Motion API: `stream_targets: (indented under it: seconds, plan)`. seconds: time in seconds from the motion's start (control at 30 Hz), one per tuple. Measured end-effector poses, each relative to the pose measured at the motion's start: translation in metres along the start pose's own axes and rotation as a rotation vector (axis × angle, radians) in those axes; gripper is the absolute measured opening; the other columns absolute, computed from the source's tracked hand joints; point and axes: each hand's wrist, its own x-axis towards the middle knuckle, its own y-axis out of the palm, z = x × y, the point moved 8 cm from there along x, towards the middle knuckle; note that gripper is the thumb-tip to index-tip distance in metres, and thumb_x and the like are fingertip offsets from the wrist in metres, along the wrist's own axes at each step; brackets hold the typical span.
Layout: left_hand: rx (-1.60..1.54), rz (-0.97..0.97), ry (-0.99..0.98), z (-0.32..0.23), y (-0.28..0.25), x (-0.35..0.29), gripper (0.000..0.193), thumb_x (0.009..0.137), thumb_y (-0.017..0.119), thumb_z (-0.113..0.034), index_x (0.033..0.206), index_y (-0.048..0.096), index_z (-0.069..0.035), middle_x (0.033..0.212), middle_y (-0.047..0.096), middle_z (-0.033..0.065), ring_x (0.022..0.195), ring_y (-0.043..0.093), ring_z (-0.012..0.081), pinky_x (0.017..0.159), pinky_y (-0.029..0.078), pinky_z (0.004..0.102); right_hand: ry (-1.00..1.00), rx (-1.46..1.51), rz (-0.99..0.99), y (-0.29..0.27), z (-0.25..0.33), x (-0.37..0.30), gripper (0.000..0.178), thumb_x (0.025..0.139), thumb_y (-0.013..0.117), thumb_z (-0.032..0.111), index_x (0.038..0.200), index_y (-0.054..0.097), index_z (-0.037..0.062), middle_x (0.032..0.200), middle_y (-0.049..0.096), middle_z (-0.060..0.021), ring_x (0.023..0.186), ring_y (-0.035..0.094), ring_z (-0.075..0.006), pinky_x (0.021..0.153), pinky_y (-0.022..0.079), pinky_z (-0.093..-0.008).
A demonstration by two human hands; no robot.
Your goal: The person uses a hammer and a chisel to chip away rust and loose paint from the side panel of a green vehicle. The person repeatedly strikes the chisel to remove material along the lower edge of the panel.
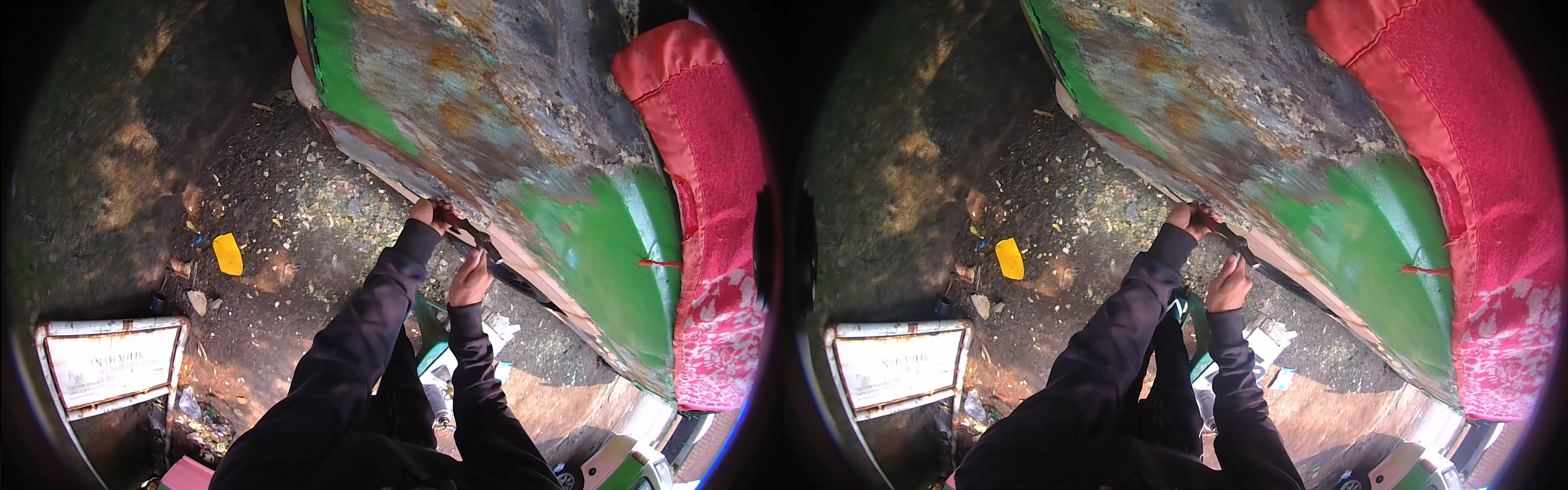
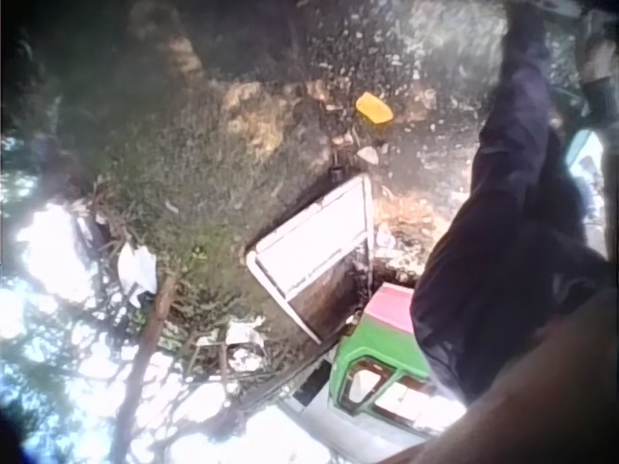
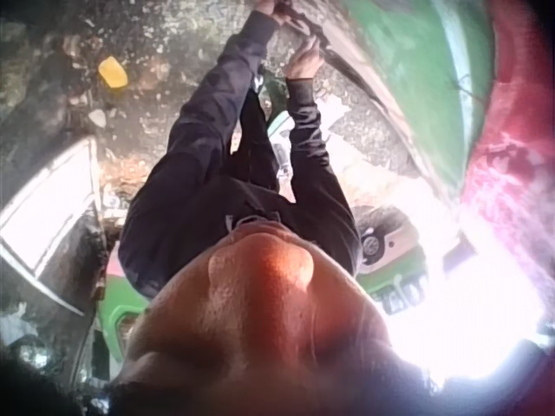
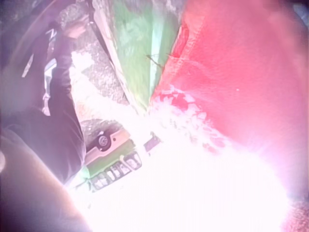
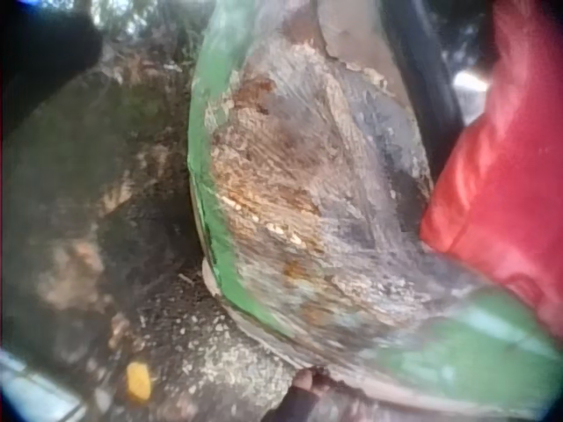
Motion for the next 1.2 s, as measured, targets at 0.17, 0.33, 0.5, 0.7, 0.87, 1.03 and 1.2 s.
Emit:
stream_targets:
  seconds: [0.17, 0.33, 0.5, 0.7, 0.87, 1.03, 1.2]
  plan:
    - [0.036, 0.121, -0.03, -0.002, 0.005, -0.012, 0.007, 0.078, 0.043, -0.01, 0.074, 0.043, -0.004, 0.069, 0.044, 0.0107, 0.065, 0.043, 0.0263, 0.058, 0.04, 0.0446, 0.227, 0.511, -0.291, -0.065, -0.017, -0.006, 0.051, 0.098, 0.025, 0.042, 0.069, 0.041, 0.0042, 0.048, 0.035, -0.0017, 0.04, 0.038, -0.0102, 0.039, 0.028, -0.0245]
    - [0.049, 0.011, 0.05, -0.004, -0.002, 0.006, 0.013, 0.081, 0.044, -0.012, 0.072, 0.044, -0.003, 0.069, 0.047, 0.0128, 0.061, 0.045, 0.0281, 0.056, 0.042, 0.0435, -0.113, 0.082, -0.163, -0.015, -0.001, -0.008, 0.042, 0.097, 0.036, 0.036, 0.078, 0.05, 0.0017, 0.051, 0.046, -0.0156, 0.041, 0.047, -0.0327, 0.039, 0.031, -0.0389]
    - [0.112, -0.195, 0.197, -0.117, -0.086, -0.01, 0.028, 0.093, 0.032, -0.015, 0.072, 0.044, -0.001, 0.068, 0.047, 0.0143, 0.062, 0.048, 0.0321, 0.056, 0.046, 0.0485, 0.156, 0.207, 0.039, 0.005, -0.003, -0.029, 0.036, 0.097, 0.034, 0.027, 0.08, 0.051, -0.0004, 0.051, 0.048, -0.0171, 0.046, 0.055, -0.0329, 0.044, 0.037, -0.0414]
    - [0.172, 0.107, -0.02, -0.058, -0.025, -0.045, 0.021, 0.093, 0.04, -0.017, 0.078, 0.047, -0.006, 0.066, 0.046, 0.004, 0.063, 0.047, 0.019, 0.053, 0.039, 0.0364, 0.255, 0.256, -0.034, -0.006, -0.032, -0.017, 0.04, 0.098, 0.032, 0.028, 0.074, 0.049, 0.0017, 0.048, 0.041, -0.0053, 0.042, 0.042, -0.0156, 0.043, 0.033, -0.0318]
    - [0.126, 0.144, -0.123, -0.047, -0.01, -0.047, 0.018, 0.092, 0.044, -0.013, 0.077, 0.048, -0.004, 0.067, 0.047, 0.0043, 0.062, 0.048, 0.0171, 0.057, 0.044, 0.0343, 0.238, 0.299, 0.009, -0.003, -0.007, -0.022, 0.041, 0.098, 0.032, 0.028, 0.073, 0.049, 0.001, 0.049, 0.041, -0.0044, 0.043, 0.043, -0.0134, 0.043, 0.033, -0.0302]
    - [-0.03, 0.078, -0.166, -0.038, -0.008, -0.039, 0.017, 0.092, 0.042, -0.011, 0.077, 0.047, -0.003, 0.068, 0.046, 0.0043, 0.062, 0.047, 0.0177, 0.056, 0.044, 0.0307, 0.282, 0.351, 0.014, -0.013, -0.001, -0.024, 0.043, 0.098, 0.032, 0.031, 0.071, 0.048, 0.0021, 0.049, 0.039, -0.0022, 0.042, 0.04, -0.0101, 0.041, 0.03, -0.0268]
    - [0.059, 0.146, -0.185, -0.032, 0.001, -0.041, 0.017, 0.09, 0.041, -0.009, 0.075, 0.045, -0.003, 0.067, 0.044, 0.0048, 0.061, 0.046, 0.0179, 0.054, 0.043, 0.0305, 0.206, 0.33, -0.006, -0.018, 0.003, -0.022, 0.046, 0.099, 0.031, 0.037, 0.069, 0.043, 0.0047, 0.049, 0.035, 0.0017, 0.041, 0.034, -0.0054, 0.038, 0.024, -0.0236]
